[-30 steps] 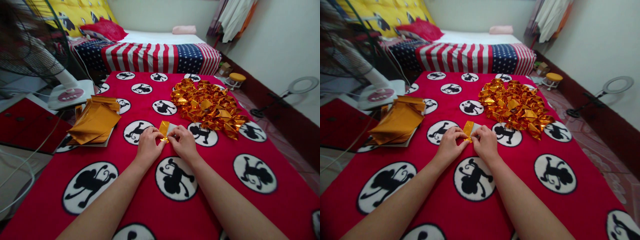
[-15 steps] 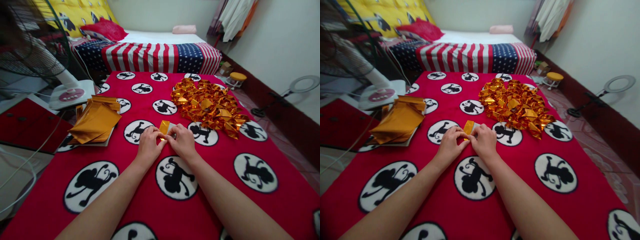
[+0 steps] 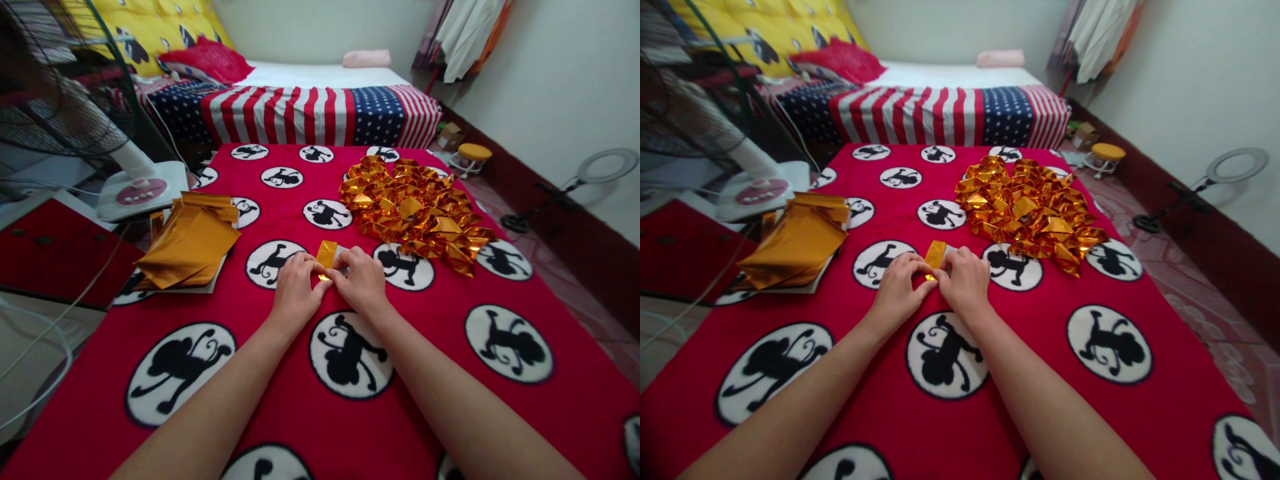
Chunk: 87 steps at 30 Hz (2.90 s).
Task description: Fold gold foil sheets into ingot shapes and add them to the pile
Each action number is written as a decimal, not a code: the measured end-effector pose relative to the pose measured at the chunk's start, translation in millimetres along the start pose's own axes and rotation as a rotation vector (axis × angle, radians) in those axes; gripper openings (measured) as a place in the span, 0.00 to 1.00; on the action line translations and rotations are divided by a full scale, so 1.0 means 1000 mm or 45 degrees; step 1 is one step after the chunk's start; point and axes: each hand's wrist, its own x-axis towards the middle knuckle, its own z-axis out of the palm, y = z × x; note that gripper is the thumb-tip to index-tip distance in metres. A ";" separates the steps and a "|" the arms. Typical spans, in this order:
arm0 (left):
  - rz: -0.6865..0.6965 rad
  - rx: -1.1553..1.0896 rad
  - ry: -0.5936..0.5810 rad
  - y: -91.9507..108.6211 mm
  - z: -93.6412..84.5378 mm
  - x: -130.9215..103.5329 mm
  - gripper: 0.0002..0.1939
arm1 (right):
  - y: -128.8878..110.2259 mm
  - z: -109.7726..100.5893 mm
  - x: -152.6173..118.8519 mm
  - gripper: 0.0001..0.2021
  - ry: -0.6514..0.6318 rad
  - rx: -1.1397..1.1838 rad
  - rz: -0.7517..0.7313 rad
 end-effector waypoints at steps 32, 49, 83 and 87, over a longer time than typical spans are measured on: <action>0.016 -0.094 -0.033 0.005 -0.007 0.001 0.07 | 0.011 0.004 -0.001 0.05 0.245 0.428 0.037; -0.149 0.099 -0.040 0.006 -0.019 0.000 0.25 | 0.015 -0.011 0.068 0.11 -0.319 0.201 0.210; 0.102 0.394 -0.435 0.005 -0.038 0.044 0.03 | -0.011 -0.028 -0.059 0.11 -0.625 1.246 0.579; 0.385 0.347 -0.450 -0.006 -0.038 0.061 0.06 | -0.023 -0.027 -0.060 0.09 -0.819 1.158 0.470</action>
